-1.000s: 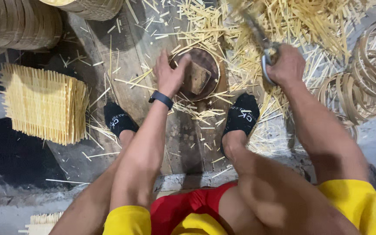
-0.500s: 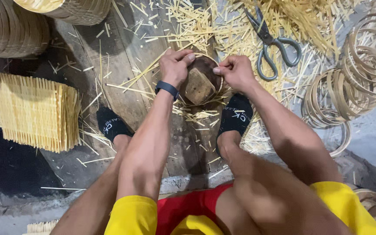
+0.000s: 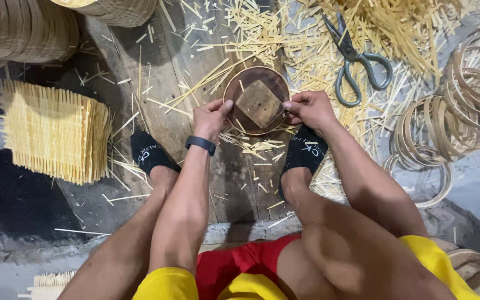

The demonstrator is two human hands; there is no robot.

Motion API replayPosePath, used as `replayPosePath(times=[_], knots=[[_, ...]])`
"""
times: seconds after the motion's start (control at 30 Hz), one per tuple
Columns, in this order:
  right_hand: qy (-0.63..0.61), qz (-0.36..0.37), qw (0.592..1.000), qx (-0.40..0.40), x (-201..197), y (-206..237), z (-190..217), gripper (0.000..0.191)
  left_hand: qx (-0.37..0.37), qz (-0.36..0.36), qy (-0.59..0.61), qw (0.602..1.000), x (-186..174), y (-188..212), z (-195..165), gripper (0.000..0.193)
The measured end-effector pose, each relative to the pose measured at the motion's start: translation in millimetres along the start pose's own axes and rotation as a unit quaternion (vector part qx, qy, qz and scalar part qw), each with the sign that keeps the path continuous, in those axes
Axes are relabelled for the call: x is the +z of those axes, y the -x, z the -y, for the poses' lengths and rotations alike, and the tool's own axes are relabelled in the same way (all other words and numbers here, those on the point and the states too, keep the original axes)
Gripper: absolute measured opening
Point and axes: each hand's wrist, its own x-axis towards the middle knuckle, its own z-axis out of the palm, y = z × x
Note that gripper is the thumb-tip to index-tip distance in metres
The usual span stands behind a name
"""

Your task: The person assembles a small round bamboo basket by placing a woven bamboo mat on a wooden block, fitting a bamboo ring around the edge, and trimming excess strands with shears. The person repeats this process for multiple baskets, stacking finished units nearby.

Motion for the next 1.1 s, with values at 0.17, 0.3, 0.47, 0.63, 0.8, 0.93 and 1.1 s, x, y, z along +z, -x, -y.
replayPosePath(times=[0.17,0.3,0.47,0.63,0.8,0.93,1.1], knots=[[-0.01,-0.04,0.999,0.006,5,-6,-5,0.013,-0.066,-0.067,0.033,0.995,12,-9,6,0.023],[-0.018,-0.043,0.999,-0.022,10,2,-1,0.012,-0.037,-0.091,-0.065,0.993,11,0,-4,0.026],[-0.19,0.054,0.979,0.046,16,23,-6,0.015,-0.176,0.094,0.401,0.894,16,39,19,0.029],[-0.087,-0.012,0.996,-0.001,30,20,-26,0.017,-0.126,0.056,0.353,0.925,49,52,55,0.025],[-0.041,-0.01,0.999,-0.008,32,16,-26,0.027,-0.115,0.008,0.265,0.957,46,48,38,0.019],[0.043,0.017,0.992,-0.115,13,42,3,0.064,0.154,0.005,0.062,0.986,1,65,-8,0.027],[0.158,0.072,0.952,-0.252,26,74,43,0.111,0.425,0.014,-0.106,0.899,-1,94,-62,0.035]])
